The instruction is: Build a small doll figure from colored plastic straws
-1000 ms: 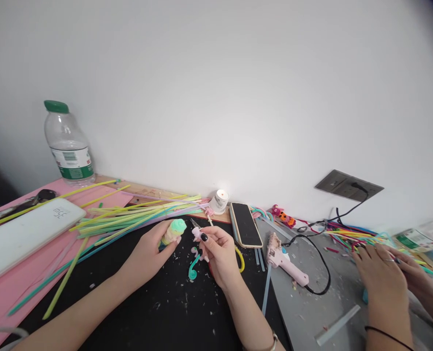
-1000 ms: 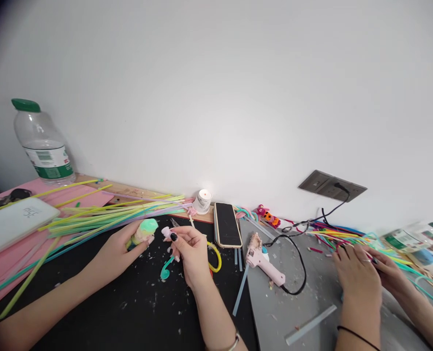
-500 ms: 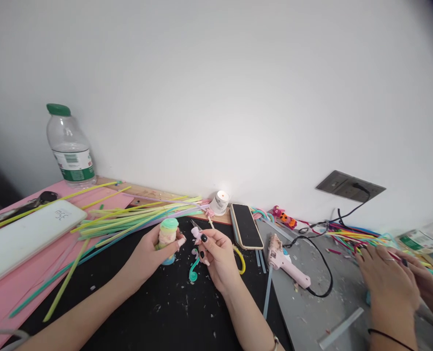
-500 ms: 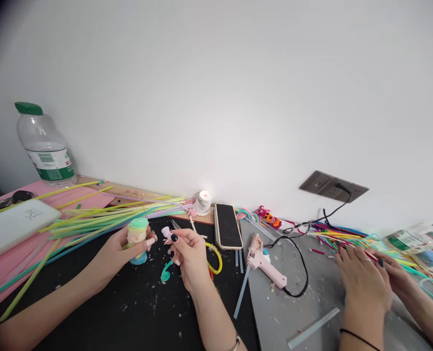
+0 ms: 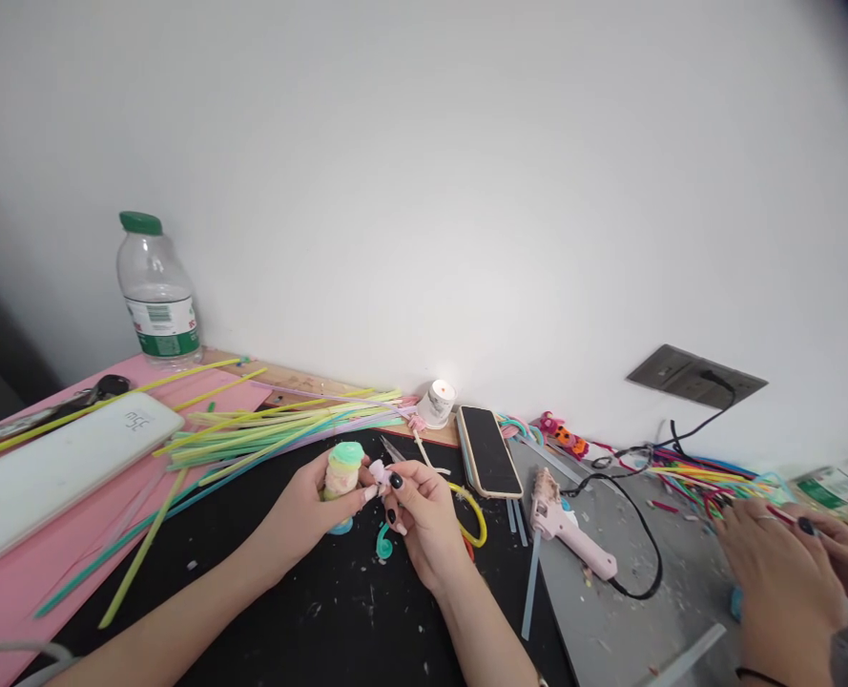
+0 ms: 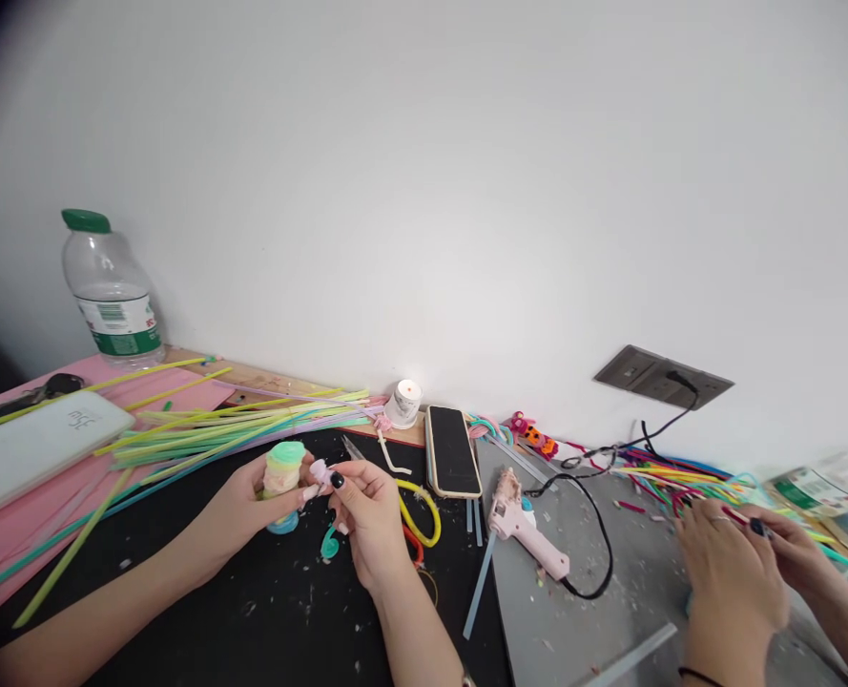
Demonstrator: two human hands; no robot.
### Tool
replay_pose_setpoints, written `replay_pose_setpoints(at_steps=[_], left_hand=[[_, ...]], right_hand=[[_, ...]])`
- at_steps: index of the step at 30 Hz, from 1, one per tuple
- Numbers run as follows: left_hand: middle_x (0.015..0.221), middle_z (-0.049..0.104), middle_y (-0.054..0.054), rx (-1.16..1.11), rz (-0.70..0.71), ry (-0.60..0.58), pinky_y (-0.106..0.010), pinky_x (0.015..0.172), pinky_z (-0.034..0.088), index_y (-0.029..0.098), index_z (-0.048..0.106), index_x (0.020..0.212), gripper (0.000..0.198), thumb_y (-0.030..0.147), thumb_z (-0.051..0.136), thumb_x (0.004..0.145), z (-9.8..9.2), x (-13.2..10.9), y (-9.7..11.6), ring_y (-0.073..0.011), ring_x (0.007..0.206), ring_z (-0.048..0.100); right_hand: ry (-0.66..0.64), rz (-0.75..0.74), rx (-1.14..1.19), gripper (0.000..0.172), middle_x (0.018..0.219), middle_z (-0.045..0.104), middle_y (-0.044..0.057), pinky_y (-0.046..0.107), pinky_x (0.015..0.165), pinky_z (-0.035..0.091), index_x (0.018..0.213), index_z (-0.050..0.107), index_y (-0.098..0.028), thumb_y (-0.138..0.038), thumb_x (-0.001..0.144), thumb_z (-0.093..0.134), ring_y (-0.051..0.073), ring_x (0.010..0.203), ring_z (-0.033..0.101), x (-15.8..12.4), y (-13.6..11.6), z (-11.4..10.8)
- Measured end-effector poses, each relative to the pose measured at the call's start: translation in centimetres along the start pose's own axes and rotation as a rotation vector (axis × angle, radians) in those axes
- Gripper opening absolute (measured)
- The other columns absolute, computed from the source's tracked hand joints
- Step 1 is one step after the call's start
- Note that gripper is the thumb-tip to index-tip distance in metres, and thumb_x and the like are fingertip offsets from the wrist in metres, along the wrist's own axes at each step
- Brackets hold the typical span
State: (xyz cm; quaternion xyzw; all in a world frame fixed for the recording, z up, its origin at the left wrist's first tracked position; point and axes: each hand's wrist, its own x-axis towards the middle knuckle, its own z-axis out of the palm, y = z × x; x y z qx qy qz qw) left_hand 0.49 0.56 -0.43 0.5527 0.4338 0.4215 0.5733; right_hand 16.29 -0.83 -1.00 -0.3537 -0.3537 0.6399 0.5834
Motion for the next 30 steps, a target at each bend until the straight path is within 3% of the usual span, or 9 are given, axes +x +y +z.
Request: replay_pose_setpoints(at_steps=[6,12,18,24,30], left_hand=[[0.091,0.068,-0.004,-0.006,0.000,0.019,-0.030,0.075,0.048,0.018,0.058,0.100,0.037,0.038,0.071,0.072,-0.1,0.2,-0.2,-0.0207,0.085,0.062],[0.091,0.064,-0.004,0.035,-0.008,0.077,-0.028,0.070,0.045,0.017,0.060,0.093,0.032,0.040,0.069,0.073,-0.3,0.3,0.0,-0.0181,0.080,0.058],[0.090,0.063,-0.003,0.069,-0.021,0.127,-0.029,0.068,0.044,0.018,0.060,0.098,0.034,0.041,0.067,0.073,-0.4,0.5,-0.2,-0.0178,0.076,0.056],[0.089,0.065,-0.004,0.179,0.030,0.150,-0.033,0.075,0.046,0.018,0.060,0.093,0.028,0.039,0.065,0.074,-0.6,0.6,-0.3,-0.0214,0.081,0.060],[0.093,0.067,-0.006,0.269,0.093,0.156,-0.036,0.079,0.046,0.019,0.059,0.085,0.021,0.039,0.061,0.077,-0.7,0.6,0.1,-0.0245,0.088,0.062]], right_hand=[[-0.004,0.007,-0.003,0.018,0.061,0.061,-0.001,0.014,0.038,0.028,0.082,0.068,-0.013,-0.027,0.073,0.075,0.003,0.042,0.040,0.0,0.0,0.0],[-0.020,-0.032,0.002,0.017,0.062,0.061,-0.001,0.015,0.037,0.019,0.082,0.068,-0.013,-0.027,0.074,0.074,0.001,0.040,0.034,0.1,-0.6,-0.1],[-0.086,-0.053,0.152,0.018,0.055,0.053,-0.005,0.016,0.040,0.021,0.079,0.067,-0.016,-0.028,0.071,0.077,0.002,0.040,0.029,0.1,-2.1,-0.6],[-0.129,-0.102,0.272,0.020,0.062,0.048,-0.005,0.016,0.041,0.019,0.077,0.064,-0.019,-0.027,0.067,0.080,0.004,0.046,0.023,-0.3,-3.8,-1.1],[-0.049,-0.188,0.255,0.024,0.060,0.038,-0.007,0.017,0.041,0.018,0.069,0.058,-0.020,-0.027,0.065,0.081,0.006,0.047,0.019,-0.7,-6.5,-2.2]])
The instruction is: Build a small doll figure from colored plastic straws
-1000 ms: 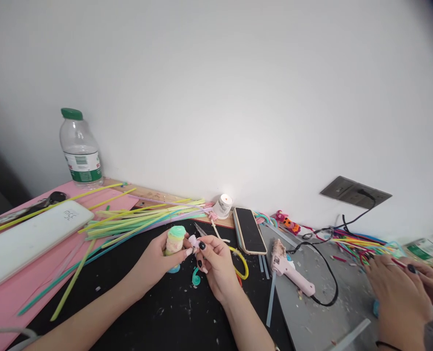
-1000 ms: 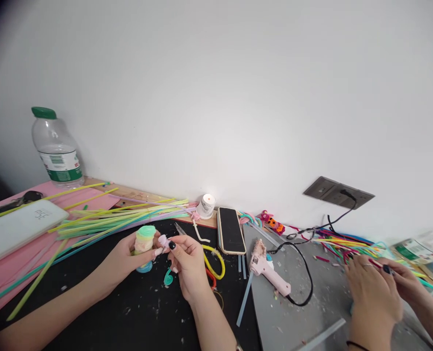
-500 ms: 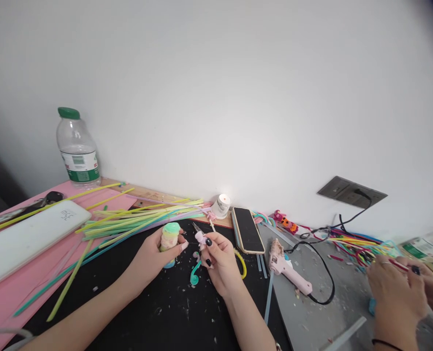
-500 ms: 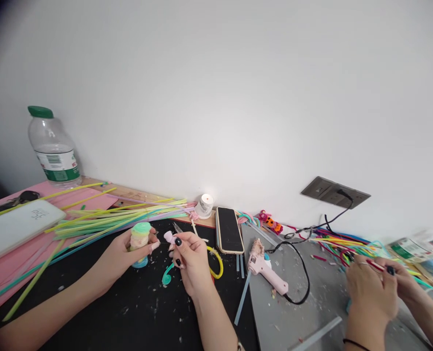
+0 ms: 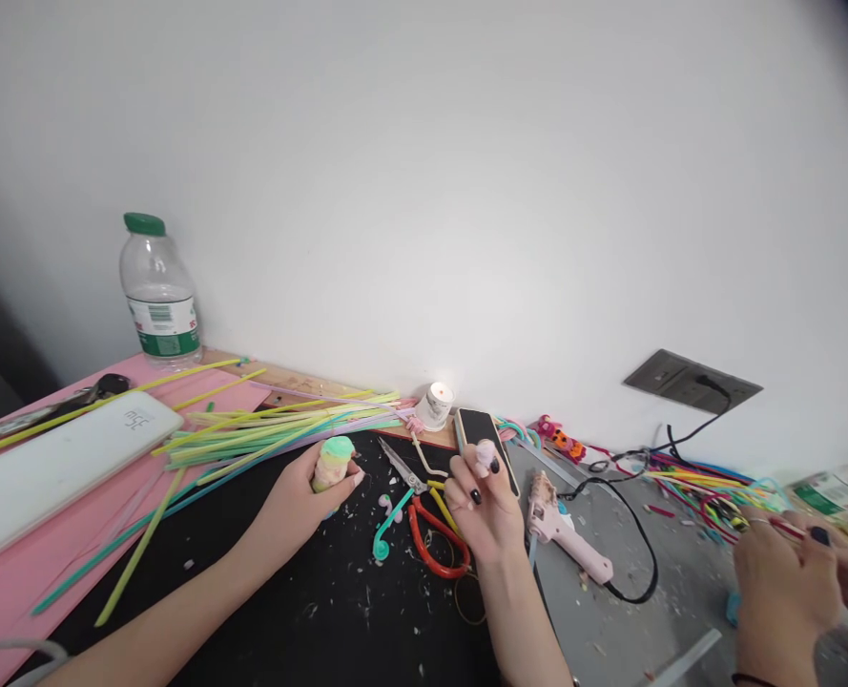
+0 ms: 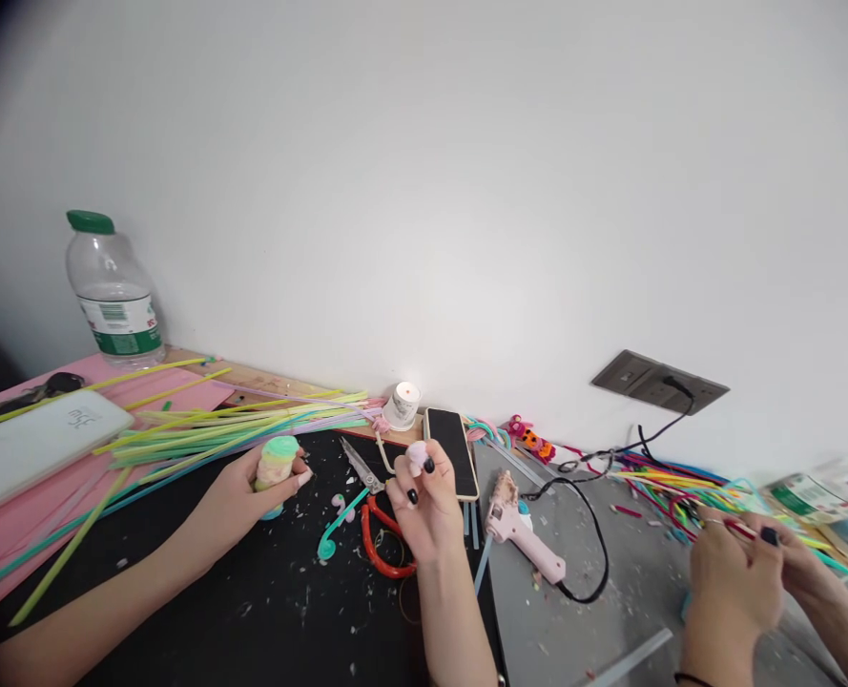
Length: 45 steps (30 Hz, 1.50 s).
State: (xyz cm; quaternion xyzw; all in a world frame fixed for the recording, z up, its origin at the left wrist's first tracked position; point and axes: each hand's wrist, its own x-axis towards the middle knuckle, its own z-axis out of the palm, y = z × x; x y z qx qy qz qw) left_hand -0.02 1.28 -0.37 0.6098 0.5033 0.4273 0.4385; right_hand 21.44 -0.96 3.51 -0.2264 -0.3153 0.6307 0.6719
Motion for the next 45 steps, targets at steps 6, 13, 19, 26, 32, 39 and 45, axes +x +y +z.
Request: replay_pose_setpoints(at_steps=[6,13,19,26,32,39,45], left_hand=[[0.094,0.068,-0.006,0.051,0.020,-0.019,-0.036,0.080,0.048,0.020,0.059,0.088,0.021,0.036,0.063,0.075,0.1,-0.1,0.4,-0.0255,0.090,0.062],[0.084,0.066,-0.002,0.136,0.118,-0.028,-0.030,0.072,0.047,0.020,0.058,0.093,0.022,0.035,0.061,0.076,0.3,-0.6,0.8,-0.0216,0.077,0.061],[0.082,0.067,-0.001,0.085,0.155,-0.135,-0.026,0.069,0.047,0.020,0.061,0.090,0.015,0.028,0.058,0.077,0.3,-1.3,2.6,-0.0197,0.075,0.061],[0.079,0.064,-0.001,0.082,0.169,-0.226,-0.026,0.067,0.045,0.020,0.059,0.087,0.012,0.027,0.057,0.078,0.6,-1.6,2.7,-0.0197,0.074,0.058],[0.082,0.063,-0.002,0.103,0.181,-0.264,-0.027,0.066,0.044,0.019,0.059,0.090,0.017,0.031,0.056,0.080,1.0,-1.5,1.8,-0.0198,0.074,0.056],[0.075,0.058,0.001,0.082,0.160,-0.254,-0.025,0.063,0.042,0.020,0.055,0.082,0.009,0.028,0.057,0.079,0.8,-1.6,2.5,-0.0173,0.070,0.052],[0.074,0.057,0.001,0.097,0.154,-0.268,-0.025,0.063,0.042,0.020,0.055,0.081,0.008,0.028,0.056,0.078,0.7,-1.6,2.9,-0.0174,0.069,0.052]], right_hand=[[0.025,0.043,-0.136,0.018,0.066,0.049,-0.004,0.018,0.042,0.018,0.078,0.065,-0.021,-0.027,0.068,0.078,0.006,0.049,0.025,0.4,0.5,-0.6],[-0.006,0.131,-0.335,0.017,0.065,0.056,-0.002,0.017,0.041,0.015,0.082,0.069,-0.017,-0.025,0.069,0.077,0.004,0.047,0.027,0.1,3.4,0.4],[0.062,0.090,-0.356,0.014,0.061,0.058,-0.002,0.018,0.041,0.018,0.075,0.069,-0.017,-0.025,0.067,0.078,0.004,0.045,0.030,-0.4,4.6,1.6],[0.038,0.062,-0.344,0.010,0.079,0.060,0.001,0.019,0.042,0.017,0.076,0.072,-0.019,-0.023,0.068,0.077,0.003,0.047,0.032,-0.6,5.1,2.0],[0.006,0.049,-0.422,0.009,0.084,0.056,0.000,0.020,0.043,0.021,0.078,0.073,-0.020,-0.022,0.070,0.075,0.004,0.051,0.034,-0.6,5.0,1.8],[-0.027,0.039,-0.528,0.007,0.087,0.054,0.001,0.019,0.044,0.025,0.079,0.073,-0.020,-0.022,0.072,0.073,0.006,0.055,0.037,-0.7,4.8,1.8],[-0.042,-0.037,-0.656,0.006,0.085,0.056,0.001,0.022,0.053,0.036,0.079,0.073,-0.021,-0.021,0.073,0.071,0.010,0.065,0.046,-0.7,4.6,2.0]])
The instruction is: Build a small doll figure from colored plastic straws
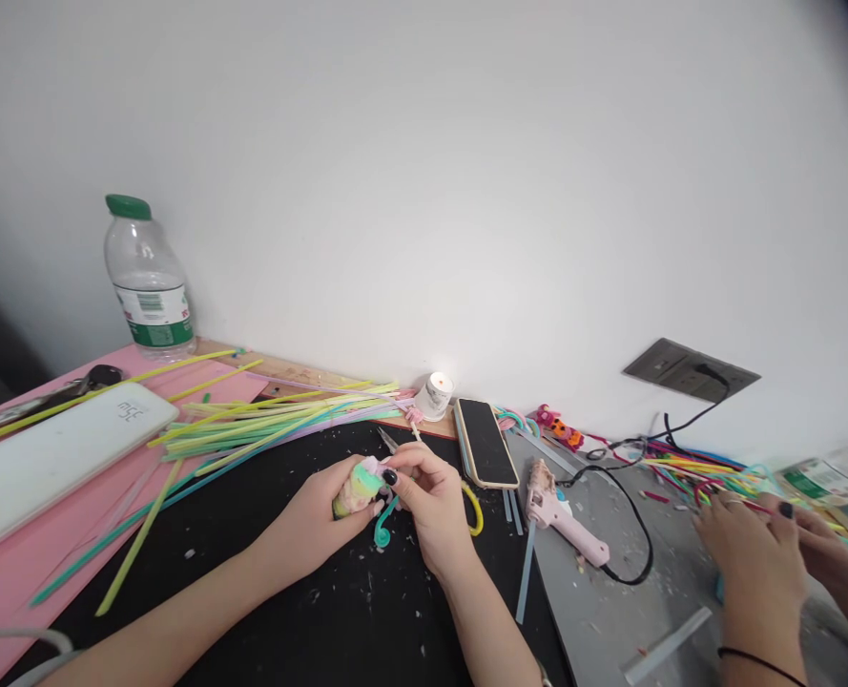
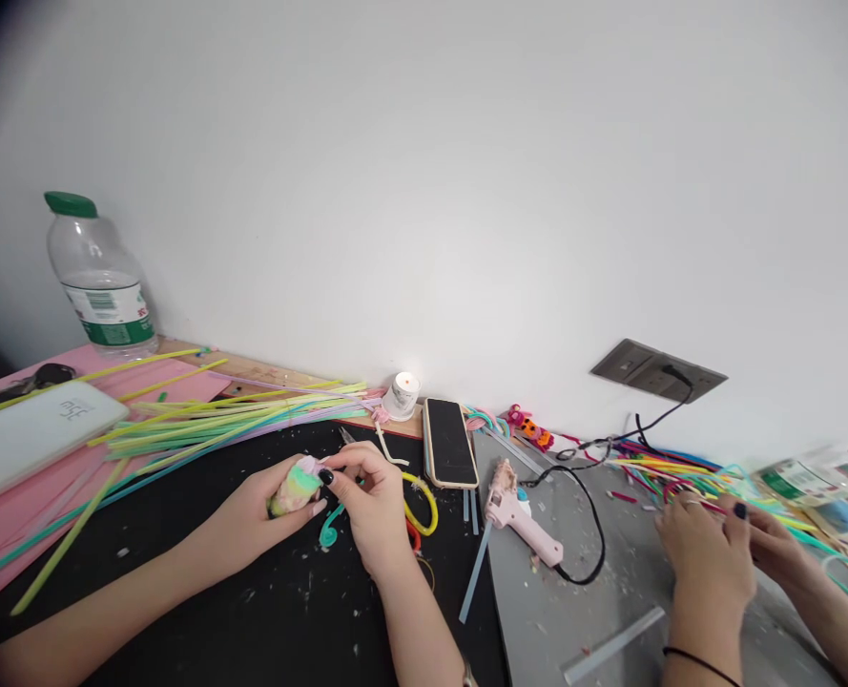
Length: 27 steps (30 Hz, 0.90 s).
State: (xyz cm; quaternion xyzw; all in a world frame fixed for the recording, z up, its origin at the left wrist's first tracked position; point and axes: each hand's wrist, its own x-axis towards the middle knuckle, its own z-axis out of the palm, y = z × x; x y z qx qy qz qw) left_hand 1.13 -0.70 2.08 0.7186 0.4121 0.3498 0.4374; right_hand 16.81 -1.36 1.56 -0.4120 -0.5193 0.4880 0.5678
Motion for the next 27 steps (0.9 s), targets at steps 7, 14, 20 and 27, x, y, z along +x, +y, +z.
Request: replay_pose_setpoints(at_steps=[7,14,20,27], left_hand=[[0.076,0.058,0.000,0.021,-0.013,0.012,-0.026,0.065,0.043,0.020,0.055,0.084,0.013,0.033,0.056,0.081,0.2,0.0,-0.8,-0.0183,0.071,0.052],[0.077,0.060,-0.001,0.017,-0.018,0.026,-0.028,0.066,0.044,0.021,0.056,0.085,0.014,0.034,0.056,0.081,0.1,0.0,-0.6,-0.0193,0.071,0.055],[0.085,0.065,-0.004,-0.039,-0.010,0.007,-0.030,0.070,0.046,0.019,0.059,0.094,0.018,0.032,0.055,0.082,0.2,0.1,-0.5,-0.0214,0.077,0.058],[0.085,0.065,-0.003,-0.046,0.010,0.004,-0.030,0.071,0.047,0.017,0.058,0.091,0.016,0.030,0.055,0.082,0.2,0.2,-0.7,-0.0206,0.077,0.058]], right_hand=[[-0.024,-0.104,-0.155,0.008,0.088,0.058,0.002,0.027,0.070,0.043,0.082,0.073,-0.023,-0.022,0.077,0.068,0.014,0.076,0.054,0.3,-0.1,-0.6],[-0.048,-0.230,-0.255,0.025,0.109,0.062,0.006,0.037,0.093,0.041,0.106,0.068,-0.029,-0.033,0.091,0.049,0.023,0.106,0.054,-0.6,-1.3,-0.5],[-0.199,-0.364,-0.454,0.035,0.126,0.060,0.005,0.041,0.101,0.035,0.122,0.061,-0.031,-0.035,0.095,0.040,0.024,0.116,0.050,-1.1,-1.9,-0.2],[-0.240,-0.502,-0.608,0.038,0.129,0.058,0.004,0.043,0.099,0.038,0.128,0.054,-0.027,-0.022,0.094,0.039,0.022,0.116,0.050,-1.0,-1.4,-0.3]])
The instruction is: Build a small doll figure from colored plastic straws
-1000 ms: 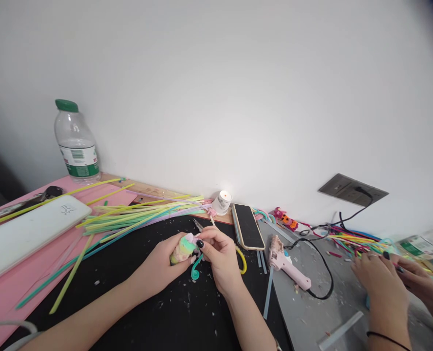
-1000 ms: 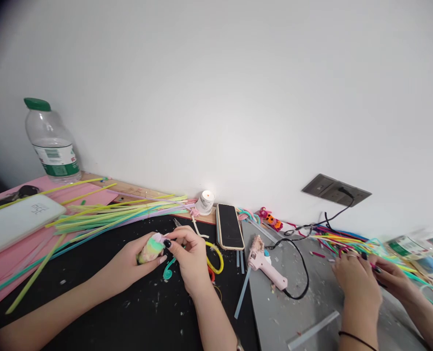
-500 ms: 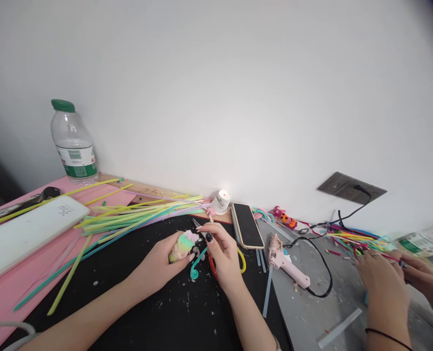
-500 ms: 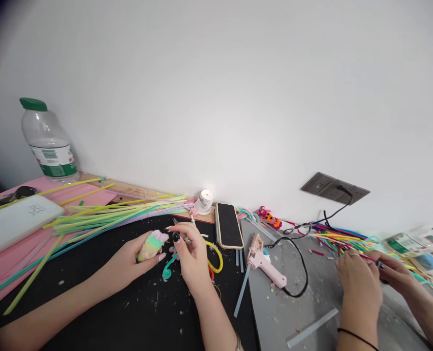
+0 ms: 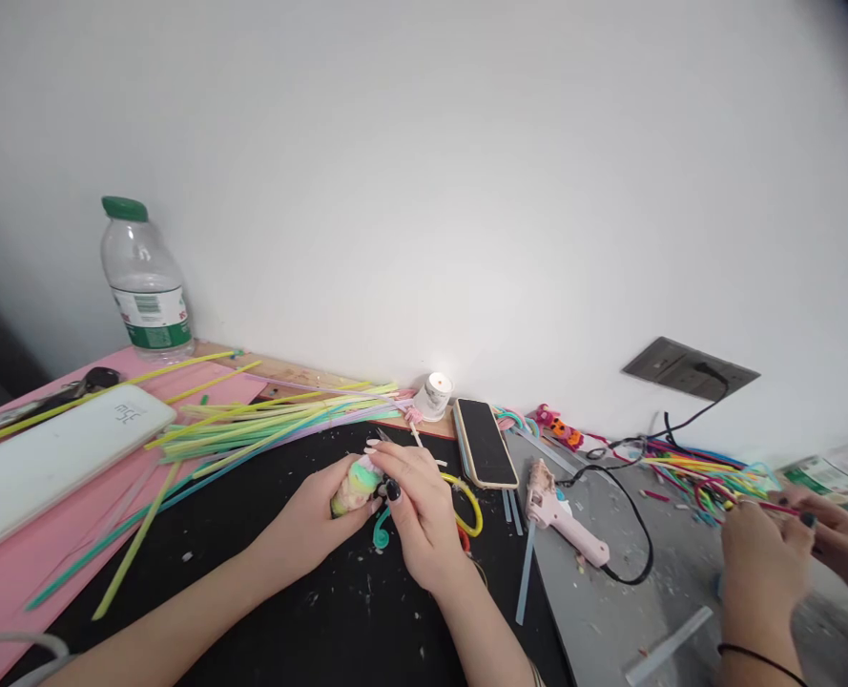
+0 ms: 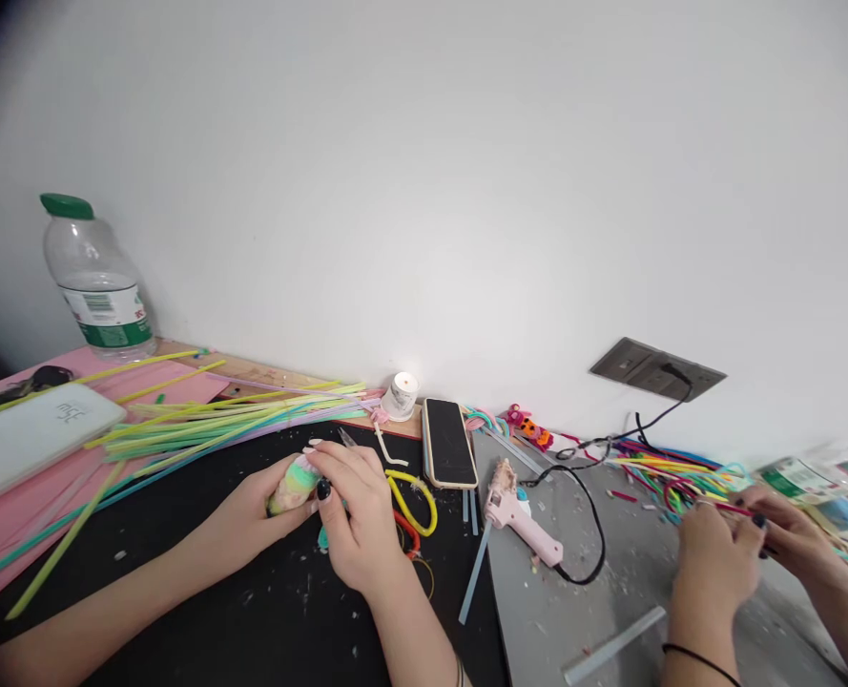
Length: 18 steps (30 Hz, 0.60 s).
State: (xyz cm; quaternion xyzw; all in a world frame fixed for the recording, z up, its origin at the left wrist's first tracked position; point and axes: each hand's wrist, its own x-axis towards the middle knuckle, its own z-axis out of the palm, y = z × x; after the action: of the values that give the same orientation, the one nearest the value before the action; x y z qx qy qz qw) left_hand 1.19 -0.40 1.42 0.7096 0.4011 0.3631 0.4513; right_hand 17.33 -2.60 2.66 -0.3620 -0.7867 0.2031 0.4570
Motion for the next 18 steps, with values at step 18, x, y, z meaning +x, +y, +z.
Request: replay_pose_setpoints(at_steps=[18], left_hand=[[0.078,0.058,0.002,-0.027,-0.005,0.008,-0.025,0.065,0.042,0.018,0.054,0.088,0.009,0.024,0.055,0.081,0.3,0.1,-1.2,-0.0162,0.071,0.051]], right_hand=[[0.091,-0.103,-0.372,0.041,0.126,0.057,0.011,0.044,0.094,0.046,0.122,0.052,-0.017,-0.010,0.082,0.048,0.023,0.112,0.053,-0.4,-0.4,1.4]])
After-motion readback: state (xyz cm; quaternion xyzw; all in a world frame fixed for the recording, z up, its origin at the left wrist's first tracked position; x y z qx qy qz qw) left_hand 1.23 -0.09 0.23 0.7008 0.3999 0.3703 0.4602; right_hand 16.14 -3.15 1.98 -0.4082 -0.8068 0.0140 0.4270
